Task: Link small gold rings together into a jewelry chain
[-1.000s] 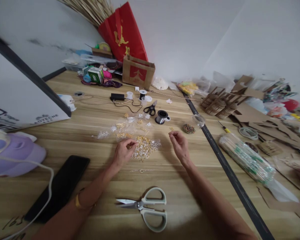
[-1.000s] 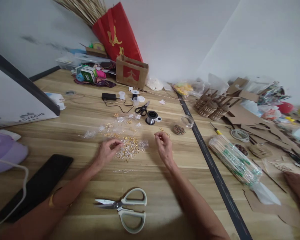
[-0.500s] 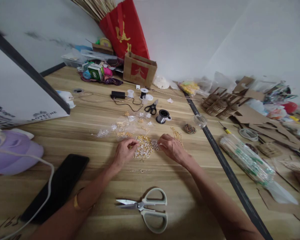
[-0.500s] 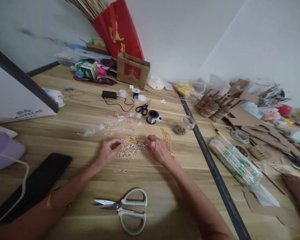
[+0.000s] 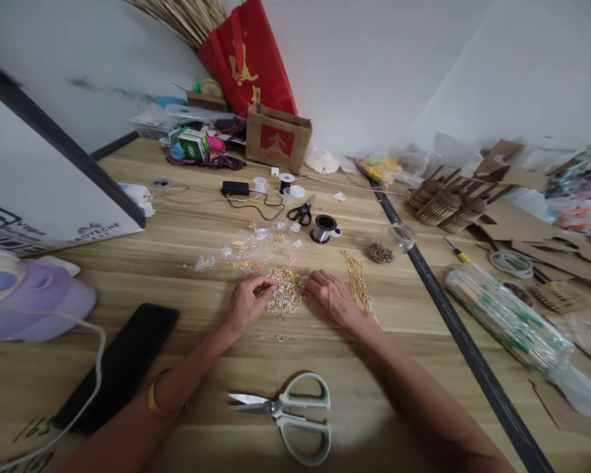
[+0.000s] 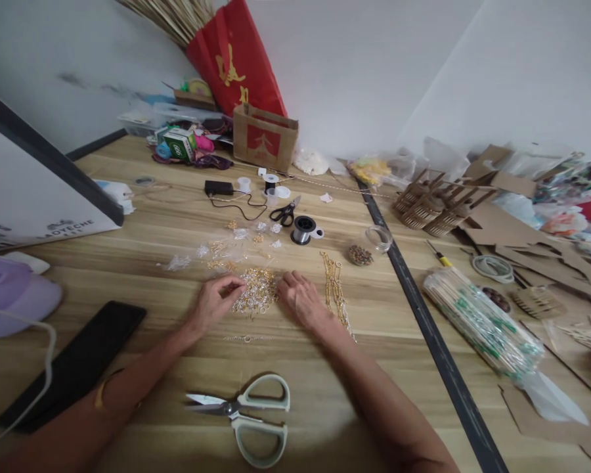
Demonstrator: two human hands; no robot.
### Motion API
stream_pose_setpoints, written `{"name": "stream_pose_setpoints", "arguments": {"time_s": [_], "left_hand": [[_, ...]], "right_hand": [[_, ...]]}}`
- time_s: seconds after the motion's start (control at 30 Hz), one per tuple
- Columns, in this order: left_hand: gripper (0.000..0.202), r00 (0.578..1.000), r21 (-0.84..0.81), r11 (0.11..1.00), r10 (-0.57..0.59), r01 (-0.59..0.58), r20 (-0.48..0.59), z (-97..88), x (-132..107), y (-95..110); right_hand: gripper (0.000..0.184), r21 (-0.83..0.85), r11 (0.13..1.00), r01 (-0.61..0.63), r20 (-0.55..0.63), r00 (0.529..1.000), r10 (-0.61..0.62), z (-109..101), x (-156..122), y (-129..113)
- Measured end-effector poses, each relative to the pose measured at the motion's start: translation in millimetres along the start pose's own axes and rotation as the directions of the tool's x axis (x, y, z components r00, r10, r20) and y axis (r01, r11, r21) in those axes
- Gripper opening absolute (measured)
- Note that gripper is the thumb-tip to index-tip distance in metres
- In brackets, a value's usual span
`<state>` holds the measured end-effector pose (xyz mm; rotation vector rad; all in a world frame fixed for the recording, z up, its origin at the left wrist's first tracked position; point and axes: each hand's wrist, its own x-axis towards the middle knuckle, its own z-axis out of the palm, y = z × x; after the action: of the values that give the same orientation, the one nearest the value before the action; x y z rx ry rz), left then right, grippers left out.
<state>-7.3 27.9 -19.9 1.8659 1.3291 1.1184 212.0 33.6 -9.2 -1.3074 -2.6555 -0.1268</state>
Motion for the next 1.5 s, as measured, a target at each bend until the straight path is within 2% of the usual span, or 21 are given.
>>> {"name": "stream_pose_setpoints", "arguments": {"time_s": [0.17, 0.27, 0.4, 0.5, 0.63, 0.73, 1.0, 1.3, 1.5], "left_hand": [[0.012, 0.999, 0.026, 0.999, 0.038, -0.038, 0.017, 0.1, -1, 1], [0.011, 0.998, 0.009, 0.998, 0.060, -0.060, -0.001, 0.6, -1, 3], [0.011, 0.998, -0.052, 0.997, 0.061, -0.060, 0.009, 2.9, -4, 9], [0.010, 0.998, -0.138, 0.990, 0.031, -0.024, 0.049, 5.2, -7, 16], [0.024, 0.989, -0.275, 0.956, -0.071, 0.104, 0.127, 6.5, -10, 24], [0.018, 0.982, -0.342, 0.927, -0.105, 0.154, 0.158, 5.9, -10, 25], [0.011, 0.983, -0.374, 0.917, -0.085, 0.141, 0.162, 4.1, -9, 18], [0.012, 0.980, -0.408, 0.898, -0.104, 0.167, 0.172, 1.8, -6, 19], [0.015, 0.982, -0.409, 0.896, -0.122, 0.172, 0.144, -0.4, -3, 16]], "right_hand": [[0.012, 0.032, 0.999, -0.015, -0.009, 1.000, 0.016, -2, -3, -1], [0.013, 0.119, 0.990, -0.074, -0.021, 0.997, 0.077, -13, -5, -3], [0.012, 0.284, 0.951, -0.120, -0.094, 0.984, 0.152, -28, -7, -10], [0.011, 0.385, 0.916, -0.117, -0.075, 0.985, 0.157, -36, -9, -20], [0.011, 0.432, 0.900, -0.055, -0.071, 0.993, 0.095, -43, -11, -32], [0.010, 0.409, 0.912, -0.035, -0.061, 0.996, 0.066, -45, -12, -38], [0.010, 0.293, 0.956, -0.029, -0.046, 0.998, 0.045, -44, -13, -41], [0.011, 0.245, 0.965, -0.090, 0.068, 0.995, 0.075, -48, -12, -42], [0.013, 0.153, 0.981, -0.123, 0.135, 0.985, 0.103, -53, -12, -38]]}}
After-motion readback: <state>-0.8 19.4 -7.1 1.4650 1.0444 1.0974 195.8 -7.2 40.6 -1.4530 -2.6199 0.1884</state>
